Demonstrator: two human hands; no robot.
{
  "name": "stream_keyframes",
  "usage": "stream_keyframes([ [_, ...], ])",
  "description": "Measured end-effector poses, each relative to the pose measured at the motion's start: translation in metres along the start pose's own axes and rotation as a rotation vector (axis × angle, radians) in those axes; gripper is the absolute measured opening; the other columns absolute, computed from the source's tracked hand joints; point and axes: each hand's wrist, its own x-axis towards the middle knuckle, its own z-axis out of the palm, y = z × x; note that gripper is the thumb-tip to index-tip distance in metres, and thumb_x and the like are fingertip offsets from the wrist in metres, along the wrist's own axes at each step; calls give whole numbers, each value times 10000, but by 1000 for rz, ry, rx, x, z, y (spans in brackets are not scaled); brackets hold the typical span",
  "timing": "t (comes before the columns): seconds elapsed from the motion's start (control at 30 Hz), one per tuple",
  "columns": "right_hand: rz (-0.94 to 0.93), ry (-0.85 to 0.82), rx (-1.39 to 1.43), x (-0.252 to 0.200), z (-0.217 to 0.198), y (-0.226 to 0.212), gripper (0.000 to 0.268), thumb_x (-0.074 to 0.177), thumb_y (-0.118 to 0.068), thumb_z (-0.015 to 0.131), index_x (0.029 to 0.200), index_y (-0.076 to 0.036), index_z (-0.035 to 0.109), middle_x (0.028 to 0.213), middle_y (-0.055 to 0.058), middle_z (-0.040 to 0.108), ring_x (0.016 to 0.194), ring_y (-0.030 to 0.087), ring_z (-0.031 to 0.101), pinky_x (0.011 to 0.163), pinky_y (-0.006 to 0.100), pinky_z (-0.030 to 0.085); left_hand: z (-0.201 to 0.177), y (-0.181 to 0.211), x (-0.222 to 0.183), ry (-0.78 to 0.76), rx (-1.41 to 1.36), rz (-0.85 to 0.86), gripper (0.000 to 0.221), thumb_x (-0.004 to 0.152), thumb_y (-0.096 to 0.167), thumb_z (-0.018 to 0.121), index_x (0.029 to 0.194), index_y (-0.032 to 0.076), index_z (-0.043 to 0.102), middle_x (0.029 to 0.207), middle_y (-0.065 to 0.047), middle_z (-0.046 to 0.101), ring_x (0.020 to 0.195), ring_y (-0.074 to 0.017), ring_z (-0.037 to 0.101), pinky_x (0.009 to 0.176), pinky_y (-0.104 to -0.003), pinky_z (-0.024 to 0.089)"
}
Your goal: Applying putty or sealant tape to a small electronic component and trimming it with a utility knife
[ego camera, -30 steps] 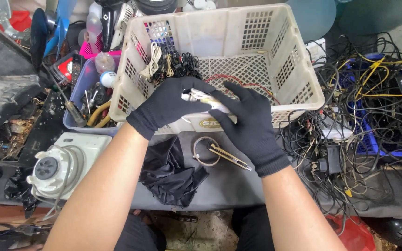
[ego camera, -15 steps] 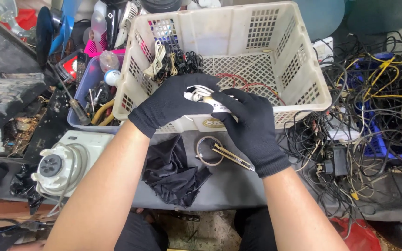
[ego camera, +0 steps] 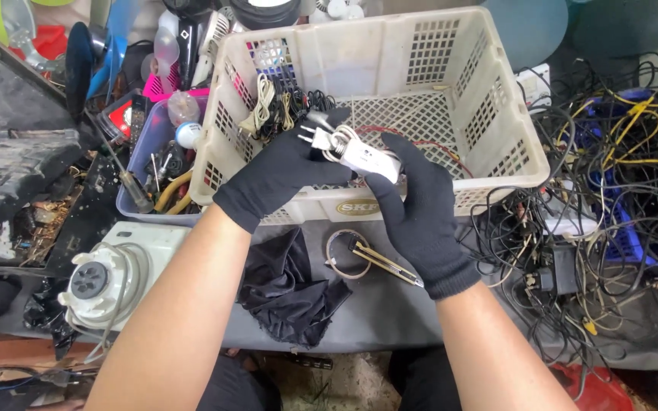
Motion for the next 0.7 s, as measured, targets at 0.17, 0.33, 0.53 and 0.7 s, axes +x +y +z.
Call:
stream_keyframes([
  [0.17,-70,-131,-229,-4,0,8,562,1059,-317,593,1532,-37,478,1039,278,726,1015,492,690,999,590,460,-3,-7,0,106,95,-75,504,857,47,830,1319,19,634,1198,-146,725,1056,-219,695,937,-422,633],
  [0.33,-128,-227,-241,-1,0,-5,617,1108,-399,476,1602,-55,341,1169,254,700,1098,485,663,1048,637,396,4,1,3,241,-370,-138,364,935,42,734,1279,-9,627,1144,-168,710,1000,-287,732,884,-450,651],
  [0.53,-121,-315,-296,-1,1,-4,715,1038,-463,586,1590,-66,366,1173,148,740,1082,393,691,1005,572,424,-31,3,3,254,-849,-175,132,1002,176,685,1081,70,695,1001,-98,758,907,-257,775,805,-378,648],
  [0.7,-119,-343,-344,-1,-2,-4,669,1022,-455,599,1571,-116,424,1136,76,756,1065,329,704,972,517,459,-97,-13,11,576,-657,-208,219,913,123,779,1079,37,666,994,-128,749,928,-271,769,822,-418,652],
])
